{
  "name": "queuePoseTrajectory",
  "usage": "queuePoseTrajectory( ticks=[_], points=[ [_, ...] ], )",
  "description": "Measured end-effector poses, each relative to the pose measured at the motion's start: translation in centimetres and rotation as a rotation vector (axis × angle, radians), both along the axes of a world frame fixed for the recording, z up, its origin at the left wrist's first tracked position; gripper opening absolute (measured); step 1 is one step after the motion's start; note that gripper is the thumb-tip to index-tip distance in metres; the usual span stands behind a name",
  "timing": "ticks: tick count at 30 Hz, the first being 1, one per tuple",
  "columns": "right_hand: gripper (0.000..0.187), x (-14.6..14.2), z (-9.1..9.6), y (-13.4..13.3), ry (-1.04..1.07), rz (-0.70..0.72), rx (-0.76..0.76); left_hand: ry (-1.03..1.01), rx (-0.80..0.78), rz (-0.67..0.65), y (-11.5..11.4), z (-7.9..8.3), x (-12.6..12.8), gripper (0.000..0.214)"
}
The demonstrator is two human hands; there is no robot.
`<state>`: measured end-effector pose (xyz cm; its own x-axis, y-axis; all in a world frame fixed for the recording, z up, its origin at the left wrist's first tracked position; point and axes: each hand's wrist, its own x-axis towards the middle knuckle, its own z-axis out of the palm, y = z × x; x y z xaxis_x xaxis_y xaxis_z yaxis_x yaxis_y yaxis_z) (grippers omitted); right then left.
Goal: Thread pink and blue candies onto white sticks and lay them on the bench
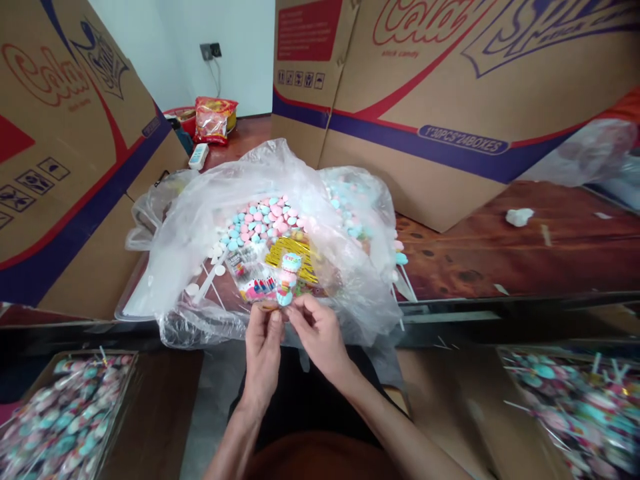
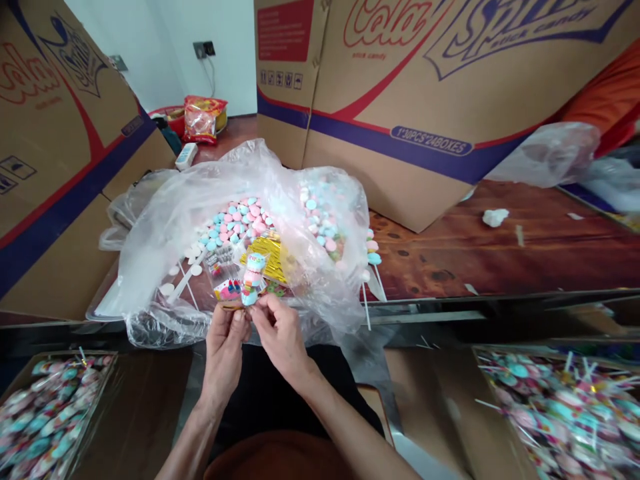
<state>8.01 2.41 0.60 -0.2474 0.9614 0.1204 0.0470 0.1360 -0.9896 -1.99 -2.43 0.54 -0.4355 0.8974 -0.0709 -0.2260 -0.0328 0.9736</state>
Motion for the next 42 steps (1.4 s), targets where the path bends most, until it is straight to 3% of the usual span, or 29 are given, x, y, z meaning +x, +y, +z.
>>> queuePoseTrajectory(
  ticks=[4, 7, 12, 15, 19, 23, 27, 30, 33, 35, 37, 40, 42],
  points=[
    [0.02, 0.0, -0.5, -0.6, -0.015, 0.0, 0.024, -0.011, 0.004, 0.039, 0.2, 0.0, 0.1, 0.025],
    [0.015, 0.1, -0.8, -0.9, -0.019, 0.063, 0.031, -0.149, -0.013, 0.024, 0.5, 0.3, 0.1, 0.03],
    [0.014, 0.8, -0.3, -0.7, 0.063, 0.12, 0.011, -0.58, -0.217, -0.182, 0.8, 1.9, -0.8, 0.042],
    [0.013, 1.5, 0.5, -0.2, 0.078, 0.179, 0.113, -0.719, -0.32, -0.324, 0.8, 2.9, -1.4, 0.05],
    [0.013, 2.0, 0.7, 0.2, -0.038, 0.249, 0.244, -0.575, -0.335, -0.333, 0.6, 2.9, -1.2, 0.046],
    [0.01, 1.6, -0.2, -0.5, -0.243, 0.073, 0.38, -0.13, -0.177, -0.112, 0.0, 1.7, 0.0, 0.031],
    [0.007, 1.6, -0.2, -0.9, -0.319, 0.03, 0.28, 0.188, -0.12, -0.072, -0.4, 0.7, 0.4, 0.023],
    [0.007, 1.9, 0.1, -0.7, -0.191, 0.109, 0.036, 0.166, -0.129, -0.098, -0.4, 0.6, 0.2, 0.023],
    [0.018, 2.0, 0.1, -0.6, -0.046, 0.155, -0.137, -0.152, -0.198, -0.127, 0.0, 0.7, 0.0, 0.027],
    [0.02, 2.2, -0.1, -0.8, -0.045, 0.105, -0.025, -0.424, -0.272, -0.144, 0.3, 0.8, -0.1, 0.031],
    [0.018, 2.4, -0.5, -1.0, -0.105, 0.026, 0.248, -0.627, -0.326, -0.145, 0.7, 1.0, -0.3, 0.033],
    [0.028, 2.8, -0.8, -1.1, -0.206, -0.041, 0.634, -0.815, -0.39, -0.135, 1.1, 1.5, -0.6, 0.03],
    [0.03, 3.2, -0.8, -0.9, -0.267, -0.053, 0.762, -0.909, -0.452, -0.116, 1.1, 2.1, -0.8, 0.022]
  ],
)
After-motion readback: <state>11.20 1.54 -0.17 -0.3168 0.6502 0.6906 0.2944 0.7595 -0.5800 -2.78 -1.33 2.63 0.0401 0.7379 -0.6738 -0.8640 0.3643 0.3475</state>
